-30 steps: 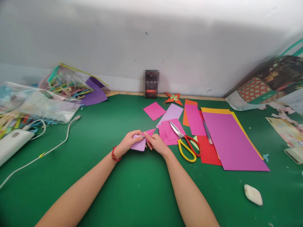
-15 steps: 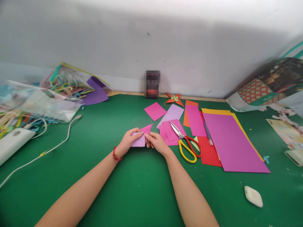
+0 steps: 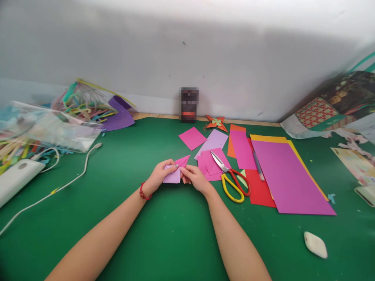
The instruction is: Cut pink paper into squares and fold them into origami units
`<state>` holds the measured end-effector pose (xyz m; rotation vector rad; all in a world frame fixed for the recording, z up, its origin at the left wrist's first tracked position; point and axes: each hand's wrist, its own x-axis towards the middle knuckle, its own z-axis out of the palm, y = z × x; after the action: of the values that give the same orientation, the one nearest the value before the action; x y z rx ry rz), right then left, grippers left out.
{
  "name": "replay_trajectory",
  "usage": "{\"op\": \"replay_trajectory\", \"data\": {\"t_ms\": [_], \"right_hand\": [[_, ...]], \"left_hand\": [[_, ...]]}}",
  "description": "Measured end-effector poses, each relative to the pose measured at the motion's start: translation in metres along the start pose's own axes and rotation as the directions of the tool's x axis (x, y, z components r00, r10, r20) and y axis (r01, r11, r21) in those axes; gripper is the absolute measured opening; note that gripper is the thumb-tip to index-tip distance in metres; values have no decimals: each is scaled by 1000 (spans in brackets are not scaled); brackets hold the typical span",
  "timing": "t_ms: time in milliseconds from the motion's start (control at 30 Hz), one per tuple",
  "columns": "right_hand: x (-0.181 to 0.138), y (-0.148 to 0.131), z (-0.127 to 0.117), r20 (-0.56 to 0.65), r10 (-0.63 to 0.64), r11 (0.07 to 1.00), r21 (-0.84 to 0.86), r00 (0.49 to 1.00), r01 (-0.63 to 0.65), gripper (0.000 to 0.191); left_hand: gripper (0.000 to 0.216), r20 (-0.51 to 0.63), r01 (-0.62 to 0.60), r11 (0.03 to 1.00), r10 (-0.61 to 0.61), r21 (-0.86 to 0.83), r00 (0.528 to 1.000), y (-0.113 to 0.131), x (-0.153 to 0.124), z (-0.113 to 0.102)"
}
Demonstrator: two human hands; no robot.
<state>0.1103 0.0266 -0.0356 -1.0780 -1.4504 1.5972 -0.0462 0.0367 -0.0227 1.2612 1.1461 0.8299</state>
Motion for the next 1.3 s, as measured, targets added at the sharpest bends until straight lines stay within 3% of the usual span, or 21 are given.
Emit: {"op": "replay_trajectory", "data": {"t_ms": [467,667,767,867,1000,1300], "right_hand": [[1,0,7,-103,8,1000,25,995,-6,43],[3,0,8,-244,3,998,56,970,11,50],[4,-1,8,-264,-4,996,88,964,28,51],[6,2,9,-335,3,992,120,942,40,51],[10,6,8,-440,0,971,215,898,105,43],[7,1,10,-433,-28,969,211,901,131,38]], "left_hand": [[27,-10,-26,998,27,50,1000,-1,1,0],[27,171,-48,991,25,127,985,3,-1,-1],[26,184,-41,989,14,145,983,2,-1,-1],[29,148,13,1000,-15,15,989,-1,0,0],[43,218,114,967,-64,-227,974,-5,3,-2],[43,220,73,974,-25,-214,975,-7,2,-5]]}}
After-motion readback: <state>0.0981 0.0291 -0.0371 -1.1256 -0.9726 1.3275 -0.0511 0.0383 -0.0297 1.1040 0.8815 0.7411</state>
